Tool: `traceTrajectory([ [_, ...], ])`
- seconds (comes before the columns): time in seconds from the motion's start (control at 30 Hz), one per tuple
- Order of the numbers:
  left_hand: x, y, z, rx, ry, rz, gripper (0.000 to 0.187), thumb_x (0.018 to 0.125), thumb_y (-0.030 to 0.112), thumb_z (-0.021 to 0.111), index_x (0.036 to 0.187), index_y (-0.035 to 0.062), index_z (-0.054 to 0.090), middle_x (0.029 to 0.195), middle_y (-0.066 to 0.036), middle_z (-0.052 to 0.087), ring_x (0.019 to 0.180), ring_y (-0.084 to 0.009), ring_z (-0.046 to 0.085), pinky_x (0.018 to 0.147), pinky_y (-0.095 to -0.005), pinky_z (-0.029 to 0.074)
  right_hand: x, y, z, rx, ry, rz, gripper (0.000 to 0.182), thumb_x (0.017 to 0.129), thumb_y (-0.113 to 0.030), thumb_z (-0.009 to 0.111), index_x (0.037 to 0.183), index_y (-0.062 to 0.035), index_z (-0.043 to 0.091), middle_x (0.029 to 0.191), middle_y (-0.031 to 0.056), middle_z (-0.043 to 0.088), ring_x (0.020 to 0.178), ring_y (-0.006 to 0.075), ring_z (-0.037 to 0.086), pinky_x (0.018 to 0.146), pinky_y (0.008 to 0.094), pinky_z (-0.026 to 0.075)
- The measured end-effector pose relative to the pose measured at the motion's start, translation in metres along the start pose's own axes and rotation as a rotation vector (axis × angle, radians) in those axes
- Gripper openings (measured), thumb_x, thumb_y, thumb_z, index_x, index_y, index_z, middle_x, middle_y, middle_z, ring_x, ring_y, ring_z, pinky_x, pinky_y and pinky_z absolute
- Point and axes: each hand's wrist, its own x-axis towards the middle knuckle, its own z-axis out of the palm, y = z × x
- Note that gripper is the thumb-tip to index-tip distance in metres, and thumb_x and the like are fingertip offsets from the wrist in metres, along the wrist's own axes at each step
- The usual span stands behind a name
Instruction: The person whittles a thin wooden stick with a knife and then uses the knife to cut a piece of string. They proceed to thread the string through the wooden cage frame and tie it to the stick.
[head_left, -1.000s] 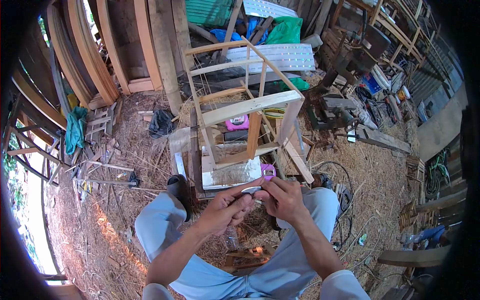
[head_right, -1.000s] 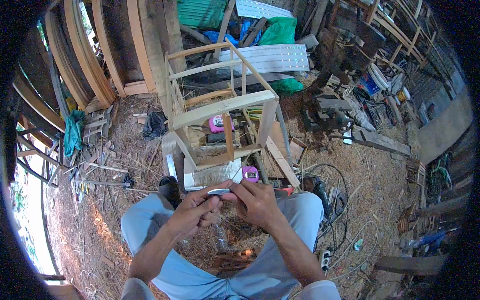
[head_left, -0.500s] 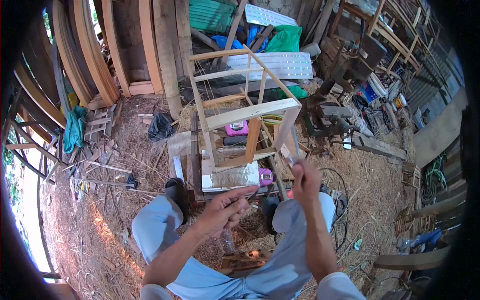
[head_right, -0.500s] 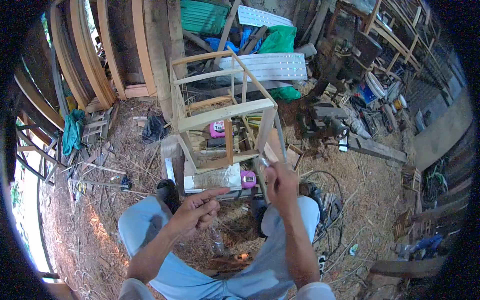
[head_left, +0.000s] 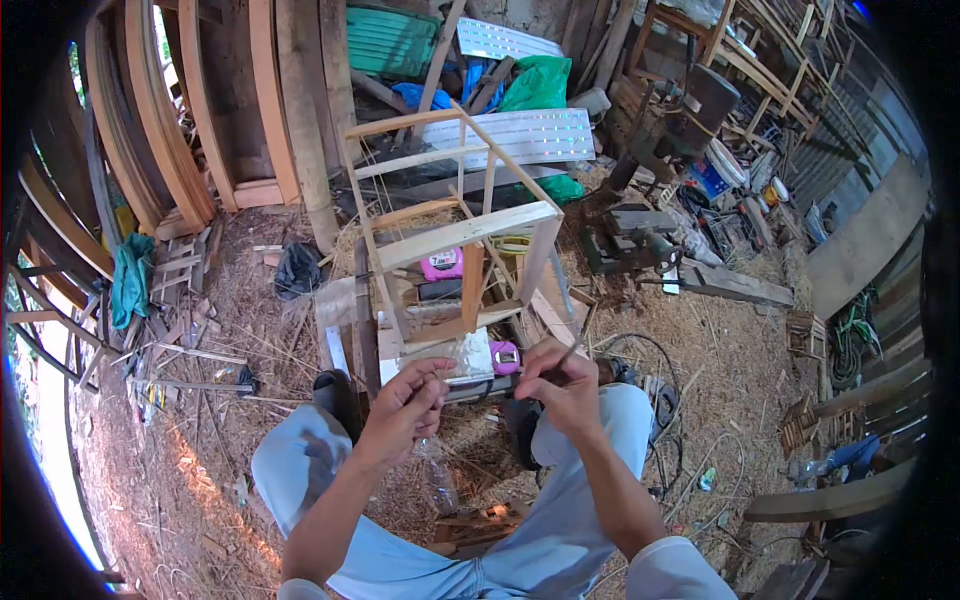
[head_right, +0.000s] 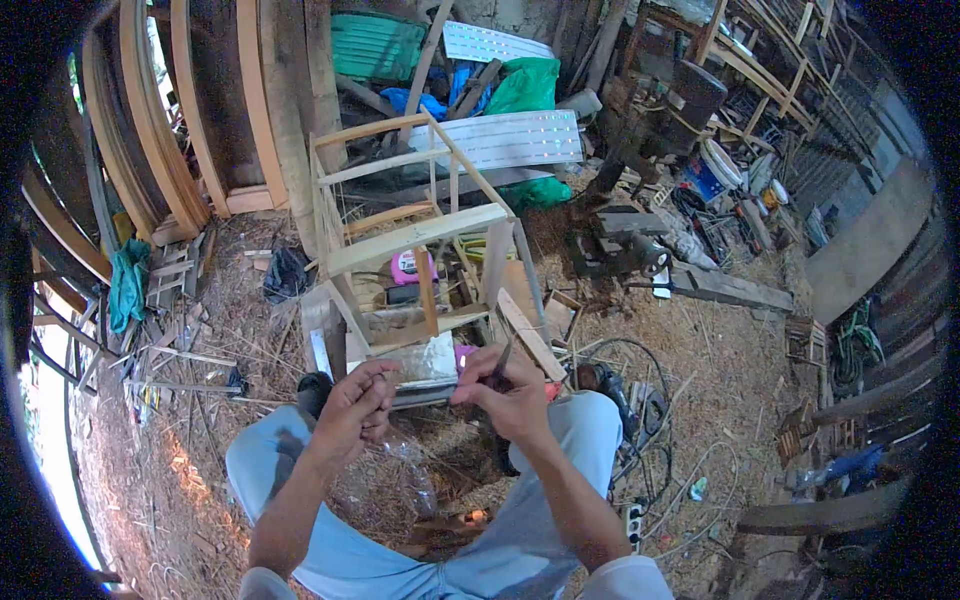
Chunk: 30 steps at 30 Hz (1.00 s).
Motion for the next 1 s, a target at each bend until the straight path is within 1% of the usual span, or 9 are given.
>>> traceTrajectory([
  [0.07,0.000,-0.001,-0.002,-0.055,-0.012,-0.003,0.033,0.092,0.020,0.054,0.121,0.0070,0.046,0.078,0.001,0.043,0.051,-0.0022,0.029,0.044,-0.0155,0.023,-0.004,-0.007,0.005,-0.117,0.011,-0.119,0.021,0.061,0.002,0.076,0.078,-0.0025,0.065,0.082,0.0076,0.062,0.076,0.0177,0.061,0.067,0.0252,0.046],
  [0.13,0.000,-0.001,0.000,-0.009,-0.041,0.002,0.035,0.091,0.024,0.056,0.121,0.0073,0.047,0.078,0.002,0.043,0.051,-0.0018,0.029,0.044,-0.0152,0.023,-0.008,-0.017,0.013,-0.345,0.010,-0.391,0.021,0.063,-0.002,0.079,0.075,0.0001,0.062,0.077,0.0092,0.061,0.066,0.0168,0.058,0.060,0.0260,0.046],
  [0.2,0.002,-0.004,0.001,0.019,-0.047,-0.012,0.036,0.091,0.025,0.057,0.120,0.0075,0.047,0.078,0.002,0.043,0.051,-0.0012,0.029,0.044,-0.0153,0.023,-0.011,-0.021,0.017,-0.355,0.022,-0.435,0.021,0.064,-0.004,0.079,0.077,-0.0015,0.062,0.078,0.0101,0.062,0.066,0.0190,0.059,0.060,0.0273,0.046],
  [0.3,0.002,-0.005,0.005,0.037,-0.049,-0.041,0.036,0.090,0.025,0.057,0.119,0.0073,0.047,0.078,0.002,0.043,0.052,-0.0010,0.030,0.044,-0.0153,0.023,-0.014,-0.026,0.020,-0.423,-0.026,-0.540,0.033,0.058,0.007,0.077,0.085,-0.0020,0.061,0.086,0.0122,0.063,0.074,0.0235,0.063,0.061,0.0300,0.050],
  [0.53,-0.004,-0.003,0.011,-0.026,-0.139,-0.052,0.034,0.089,0.030,0.060,0.112,0.0071,0.052,0.074,0.003,0.045,0.052,-0.0017,0.032,0.045,-0.0158,0.024,-0.015,-0.027,0.021,-0.443,-0.009,-0.572,0.031,0.061,0.004,0.078,0.086,-0.0025,0.062,0.083,0.0114,0.063,0.070,0.0223,0.062,0.057,0.0290,0.049],
  [0.6,-0.006,-0.006,0.014,-0.044,-0.144,-0.080,0.034,0.088,0.031,0.060,0.110,0.0066,0.053,0.072,0.004,0.045,0.053,-0.0021,0.033,0.045,-0.0165,0.025,-0.017,-0.027,0.025,-0.396,0.003,-0.578,0.026,0.064,-0.009,0.081,0.079,-0.0060,0.061,0.079,0.0079,0.061,0.065,0.0169,0.058,0.060,0.0279,0.047],
  [0.73,-0.009,-0.007,0.018,0.001,-0.186,-0.061,0.026,0.086,0.023,0.064,0.103,0.0039,0.063,0.085,-0.002,0.061,0.068,-0.0036,0.049,0.054,-0.0185,0.038,-0.020,-0.017,0.028,-0.349,0.007,-0.634,0.026,0.065,-0.013,0.082,0.079,-0.0070,0.061,0.080,0.0065,0.060,0.066,0.0153,0.059,0.060,0.0263,0.047],
  [0.83,-0.008,-0.008,0.020,0.072,-0.254,0.121,0.017,0.082,0.011,0.068,0.097,0.0021,0.067,0.091,-0.004,0.063,0.085,-0.0107,0.059,0.078,-0.0257,0.047,-0.018,-0.014,0.028,-0.290,-0.046,-0.667,0.031,0.060,-0.004,0.082,0.084,-0.0028,0.063,0.081,0.0093,0.061,0.070,0.0184,0.062,0.057,0.0274,0.050],
  [1.0,-0.006,-0.011,0.017,0.273,-0.282,0.303,0.019,0.084,0.013,0.066,0.099,0.0025,0.067,0.090,-0.004,0.064,0.081,-0.0090,0.057,0.073,-0.0240,0.046,-0.018,-0.002,0.030,-0.084,-0.018,-0.438,0.036,0.060,-0.006,0.084,0.086,-0.0041,0.059,0.088,0.0100,0.059,0.072,0.0147,0.057,0.061,0.0257,0.045],
])
